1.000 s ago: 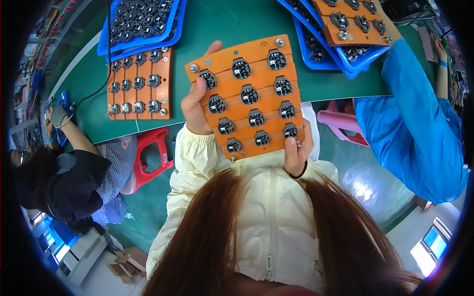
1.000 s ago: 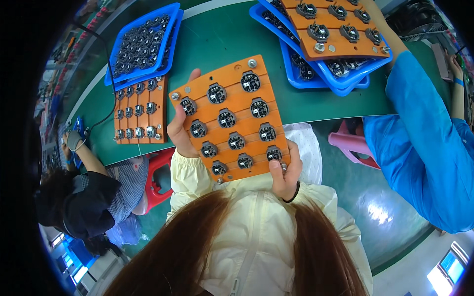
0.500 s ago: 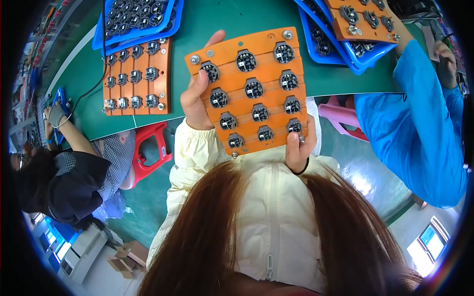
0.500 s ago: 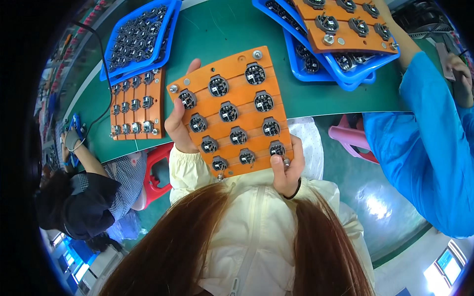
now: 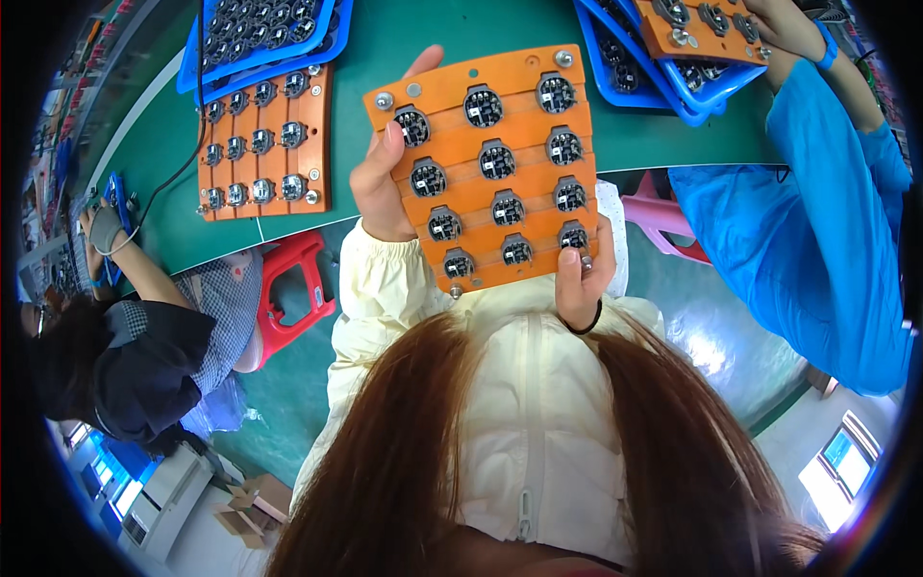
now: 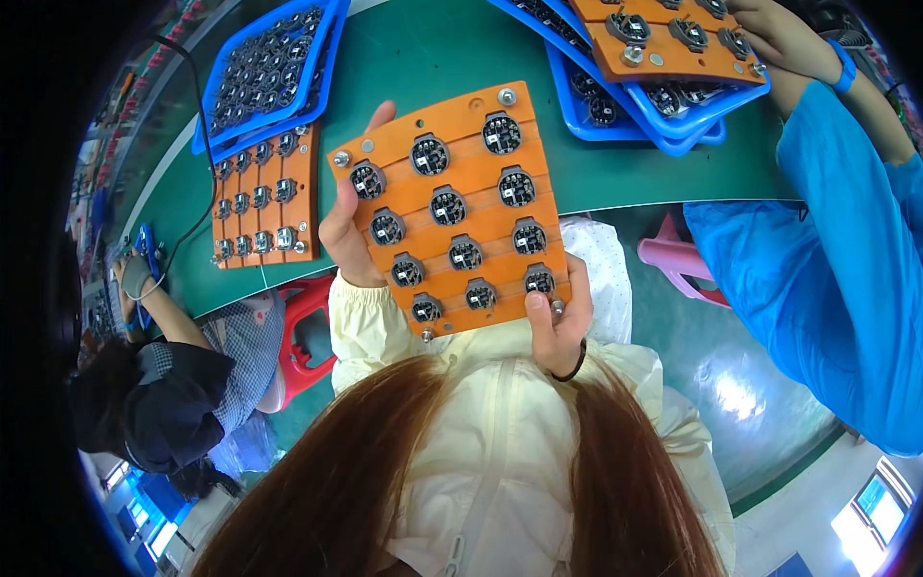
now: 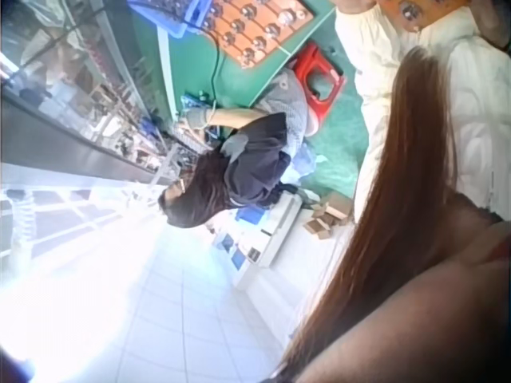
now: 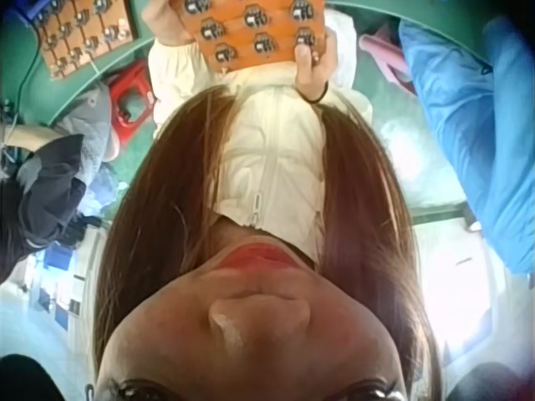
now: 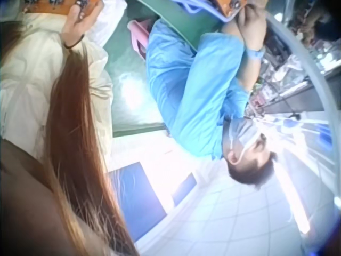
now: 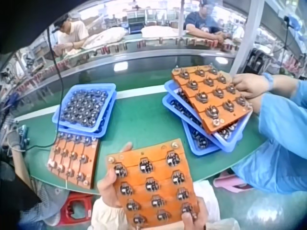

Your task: Assemble and inspect electronic components on circuit board panels within an industrial factory setting.

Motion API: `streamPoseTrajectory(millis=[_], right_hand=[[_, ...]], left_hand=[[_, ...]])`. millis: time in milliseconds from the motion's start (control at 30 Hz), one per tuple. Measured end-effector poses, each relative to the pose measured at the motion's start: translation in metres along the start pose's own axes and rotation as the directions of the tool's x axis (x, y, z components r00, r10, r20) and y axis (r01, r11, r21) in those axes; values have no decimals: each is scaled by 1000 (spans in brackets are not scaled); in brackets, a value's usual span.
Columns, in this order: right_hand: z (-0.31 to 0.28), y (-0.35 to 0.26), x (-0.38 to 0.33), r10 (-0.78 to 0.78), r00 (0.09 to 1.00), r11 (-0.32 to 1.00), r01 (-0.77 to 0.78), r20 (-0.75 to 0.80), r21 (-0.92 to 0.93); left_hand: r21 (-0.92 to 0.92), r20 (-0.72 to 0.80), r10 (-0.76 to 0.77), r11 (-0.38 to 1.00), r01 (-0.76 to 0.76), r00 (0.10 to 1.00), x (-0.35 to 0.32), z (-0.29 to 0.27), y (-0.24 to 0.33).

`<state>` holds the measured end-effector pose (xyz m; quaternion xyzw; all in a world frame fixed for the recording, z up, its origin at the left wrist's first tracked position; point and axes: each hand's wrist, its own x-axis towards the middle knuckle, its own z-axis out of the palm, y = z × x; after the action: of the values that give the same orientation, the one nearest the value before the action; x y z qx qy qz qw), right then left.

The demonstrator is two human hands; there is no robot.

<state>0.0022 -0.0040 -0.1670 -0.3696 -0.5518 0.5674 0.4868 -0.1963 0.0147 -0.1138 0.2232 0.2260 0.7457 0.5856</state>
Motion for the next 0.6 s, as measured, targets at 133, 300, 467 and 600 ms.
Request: streamPoseTrajectory(millis=[133,300,467,600], right_hand=[[2,0,-2,20,1000,1000,-19,-20,22],[2,-3,-5,32,999,999,-33,-30,-9],[3,-3,-7,69,997,998,-69,-36,-4],[3,-6,-8,127,992,992,-127,-24,15]], left_hand=[[63,44,-21,998,19,999,0,-7,2],[-25,6,-46,999,46,999,-1,-5,2],[-19,-11,-49,999,48,999,-2,-2,2],[-18,-12,-56,998,55,998,-2,-4,4]])
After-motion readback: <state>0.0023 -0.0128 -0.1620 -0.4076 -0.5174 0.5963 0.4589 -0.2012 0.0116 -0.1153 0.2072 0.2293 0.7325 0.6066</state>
